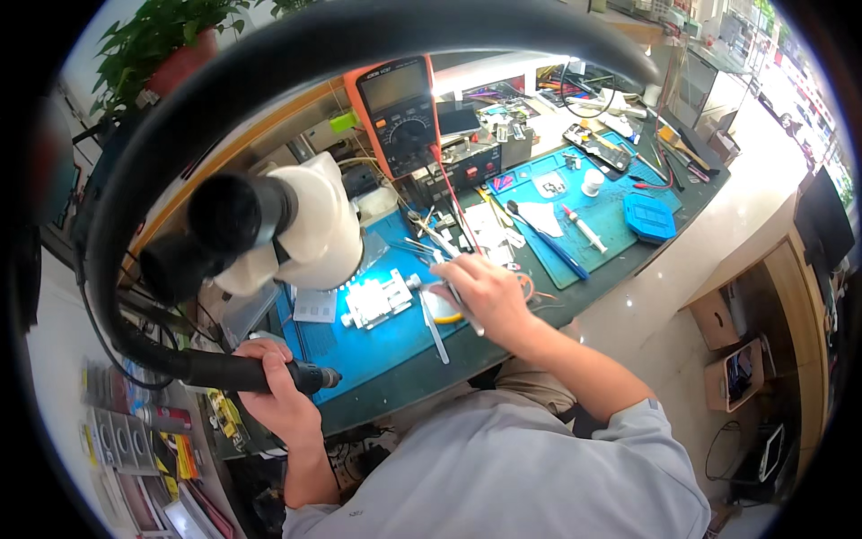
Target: The person disassembles a small electronic device, removes a circuit board, applies a liquid from a bottle, and uses a red probe to test the board. They handle various small components and tools on a cluttered workbench.
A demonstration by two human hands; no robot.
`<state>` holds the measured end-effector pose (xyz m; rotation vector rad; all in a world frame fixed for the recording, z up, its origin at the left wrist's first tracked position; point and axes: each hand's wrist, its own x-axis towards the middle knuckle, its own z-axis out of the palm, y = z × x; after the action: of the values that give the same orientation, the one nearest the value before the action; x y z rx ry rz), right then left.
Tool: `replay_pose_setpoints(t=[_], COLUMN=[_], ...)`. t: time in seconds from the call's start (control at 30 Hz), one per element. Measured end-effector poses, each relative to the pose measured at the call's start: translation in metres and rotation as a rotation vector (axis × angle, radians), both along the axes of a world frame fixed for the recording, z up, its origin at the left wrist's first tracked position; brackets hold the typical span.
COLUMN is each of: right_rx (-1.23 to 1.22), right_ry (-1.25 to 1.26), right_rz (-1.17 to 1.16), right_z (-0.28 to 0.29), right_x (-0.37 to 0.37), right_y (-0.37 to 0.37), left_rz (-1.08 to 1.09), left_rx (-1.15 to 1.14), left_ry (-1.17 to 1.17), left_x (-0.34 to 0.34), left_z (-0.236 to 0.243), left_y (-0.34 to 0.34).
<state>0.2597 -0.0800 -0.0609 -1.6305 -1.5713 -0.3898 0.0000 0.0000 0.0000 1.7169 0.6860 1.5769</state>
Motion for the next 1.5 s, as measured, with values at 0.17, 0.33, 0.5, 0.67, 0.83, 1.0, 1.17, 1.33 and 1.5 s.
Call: replay_pose_setpoints(t=[0.17, 0.33, 0.5, 0.67, 0.83, 1.0, 1.17, 1.33, 1.5], right_rx=[-0.218, -0.054, 0.037, 0.401, 0.95, 0.985, 0.767, 0.46, -0.095], right_ry=[-0.382, -0.212, 0.343, 0.673, 0.571, 0.471, 0.246, -0.215, 0.031], right_rz=[-0.005, -0.007, 0.612, 0.367, -0.023, -0.206, -0.223, -0.769, -0.541], right_z=[-0.02, -0.014, 0.043, 0.033, 0.159, 0.289, 0.381, 0.43, 0.409], right_x=[0.043, 0.04, 0.009, 0.043, 0.165, 0.331, 0.485, 0.569, 0.497], right_y=[-0.019, -0.053, -0.137, -0.162, -0.148, -0.06, 0.088, 0.189, 0.259], left_rz=[-0.123, -0.195, -0.406, -0.5, -0.1, 0.406, 0.573, 0.601, 0.683], left_rx=[-0.201, -0.123, 0.137, 0.495, 0.616, 0.403, 0.675, 0.602, 0.63], left_ry=[0.03, 0.346, 0.39, 0.324, 0.352, 0.554, 0.65, 0.538, 0.644], left_x=[0.0, 0.032, 0.093, 0.162, 0.089, 0.012, 0.023, 0.055, 0.043], left_z=[-0.007, -0.028, -0.032, -0.026, -0.088, -0.151, -0.147, -0.112, -0.098], left_y=[-0.055, -0.099, -0.116, -0.137, -0.076, -0.047, -0.046, -0.045, -0.052])
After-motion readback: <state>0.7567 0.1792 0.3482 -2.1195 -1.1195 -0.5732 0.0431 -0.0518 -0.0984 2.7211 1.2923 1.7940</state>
